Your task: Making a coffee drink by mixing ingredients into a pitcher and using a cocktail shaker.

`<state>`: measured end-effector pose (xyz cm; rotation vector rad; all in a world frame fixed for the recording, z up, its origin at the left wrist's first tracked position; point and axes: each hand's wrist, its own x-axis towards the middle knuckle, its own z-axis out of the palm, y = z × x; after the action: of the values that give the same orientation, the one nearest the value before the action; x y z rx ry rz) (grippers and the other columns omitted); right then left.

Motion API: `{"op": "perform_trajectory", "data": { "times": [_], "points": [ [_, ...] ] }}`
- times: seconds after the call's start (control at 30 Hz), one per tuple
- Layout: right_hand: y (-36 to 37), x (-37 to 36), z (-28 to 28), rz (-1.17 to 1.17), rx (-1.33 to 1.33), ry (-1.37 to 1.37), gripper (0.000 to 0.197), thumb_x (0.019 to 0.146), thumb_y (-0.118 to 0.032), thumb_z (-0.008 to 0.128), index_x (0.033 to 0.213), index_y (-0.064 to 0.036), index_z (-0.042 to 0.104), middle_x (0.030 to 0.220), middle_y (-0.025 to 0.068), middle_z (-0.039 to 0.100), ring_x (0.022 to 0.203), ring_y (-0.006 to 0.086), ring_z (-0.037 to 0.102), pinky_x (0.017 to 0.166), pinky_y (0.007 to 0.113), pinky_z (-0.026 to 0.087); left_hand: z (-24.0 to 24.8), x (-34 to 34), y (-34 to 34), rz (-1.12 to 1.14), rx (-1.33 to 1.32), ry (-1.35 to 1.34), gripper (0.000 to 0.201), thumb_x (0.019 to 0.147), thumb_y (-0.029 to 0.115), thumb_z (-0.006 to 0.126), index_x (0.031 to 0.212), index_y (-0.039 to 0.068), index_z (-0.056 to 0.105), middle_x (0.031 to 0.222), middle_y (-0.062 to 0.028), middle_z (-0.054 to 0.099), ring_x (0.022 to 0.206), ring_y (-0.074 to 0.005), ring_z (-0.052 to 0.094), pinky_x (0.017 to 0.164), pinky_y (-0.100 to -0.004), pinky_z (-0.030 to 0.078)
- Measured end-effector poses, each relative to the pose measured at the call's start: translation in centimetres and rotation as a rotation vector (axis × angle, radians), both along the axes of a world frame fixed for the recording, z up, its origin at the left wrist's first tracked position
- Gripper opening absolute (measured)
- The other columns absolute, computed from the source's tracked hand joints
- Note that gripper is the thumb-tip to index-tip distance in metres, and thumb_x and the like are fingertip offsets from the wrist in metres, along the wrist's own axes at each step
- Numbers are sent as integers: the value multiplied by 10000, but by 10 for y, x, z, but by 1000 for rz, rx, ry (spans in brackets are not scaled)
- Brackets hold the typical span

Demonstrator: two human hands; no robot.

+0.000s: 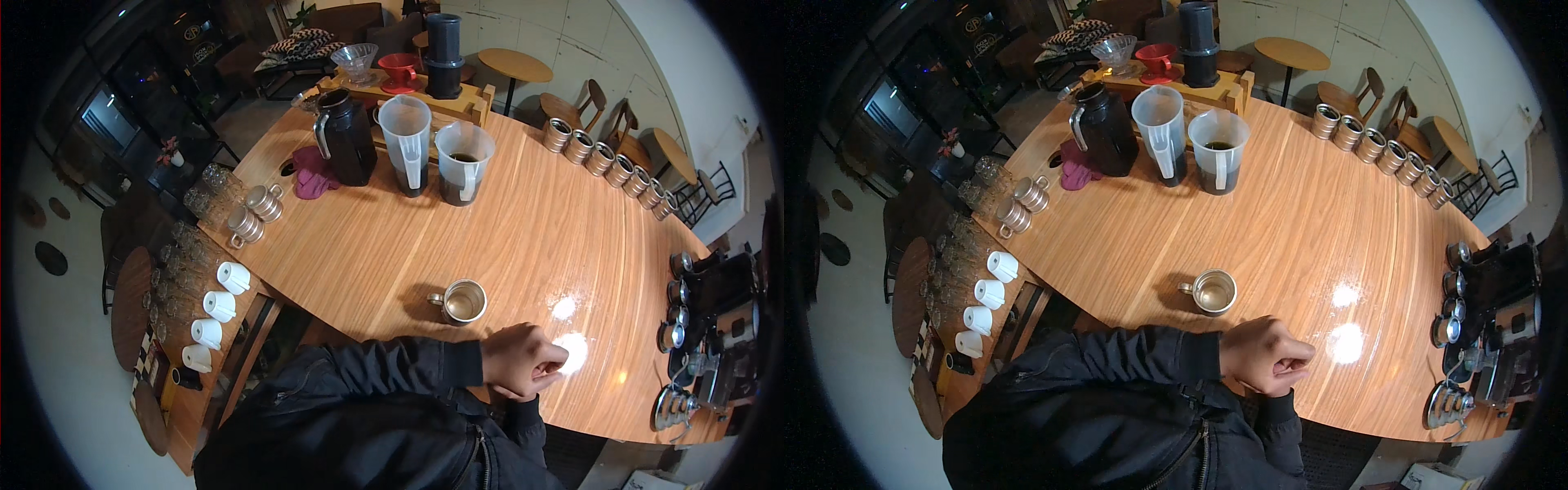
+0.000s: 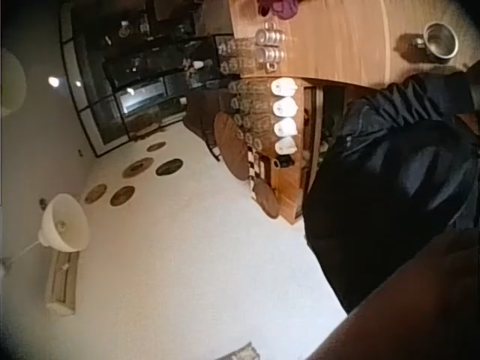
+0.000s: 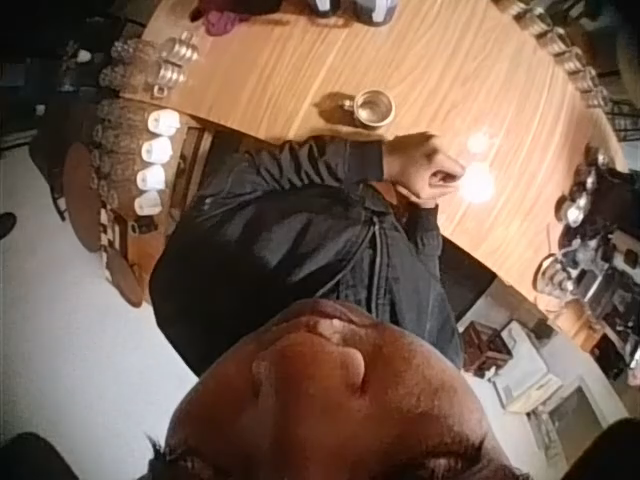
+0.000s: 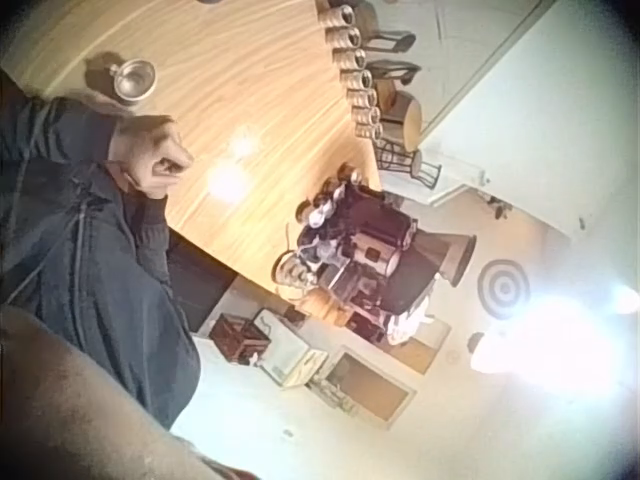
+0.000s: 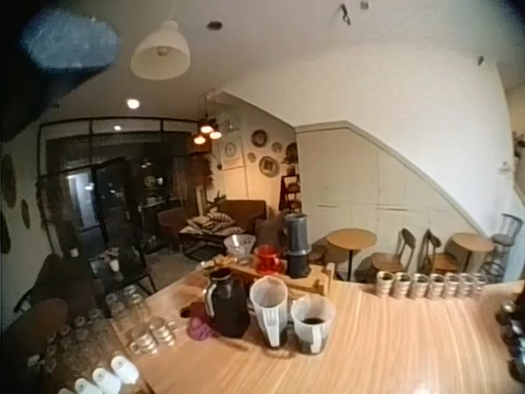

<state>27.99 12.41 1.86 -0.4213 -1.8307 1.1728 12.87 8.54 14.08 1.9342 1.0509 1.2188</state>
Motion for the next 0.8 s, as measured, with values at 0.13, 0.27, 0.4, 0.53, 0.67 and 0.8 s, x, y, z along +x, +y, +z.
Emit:
{"op": "perform_trajectory", "data": {
  "times": [0.13,0.27,0.4,0.53,0.67,0.8],
  "points": [
    [2,13,-10,71,8,-32,675,516,-240,822,1106,-31,572,1047,94,593,972,235,616,826,352,505,-6,19,-4,391,83,169,110,767,85,661,756,56,556,549,-139,572,508,-318,612,488,-390,482],
    [11,11,-8,155,43,-66,696,513,-247,822,1124,-35,566,1062,91,582,984,236,609,831,357,502,-4,31,-4,507,102,222,124,771,98,657,734,56,546,564,-153,579,517,-329,613,486,-408,477],
    [10,-2,0,202,75,-103,716,510,-254,822,1142,-39,561,1076,87,571,997,236,601,836,361,499,5,6,-1,240,159,197,152,780,147,673,749,58,554,619,-124,593,530,-322,601,500,-423,475],
    [15,-6,6,213,95,-129,737,507,-261,821,1160,-43,556,1091,84,561,1010,237,594,841,366,495,4,-38,13,-75,632,395,228,803,277,674,789,62,603,790,-68,636,621,-224,627,479,-349,481],
    [9,-20,49,239,-54,-114,473,501,-120,817,925,-34,623,908,71,651,837,171,641,757,307,527,19,-49,14,-162,699,812,345,812,399,658,852,57,651,808,-38,656,641,-177,646,499,-301,507],
    [15,-26,63,394,-164,-236,468,496,-100,797,941,-31,670,878,92,665,808,203,657,743,303,525,31,-55,14,-228,318,906,367,795,401,661,981,85,660,760,-71,677,630,-246,669,526,-350,529]
  ]
}}
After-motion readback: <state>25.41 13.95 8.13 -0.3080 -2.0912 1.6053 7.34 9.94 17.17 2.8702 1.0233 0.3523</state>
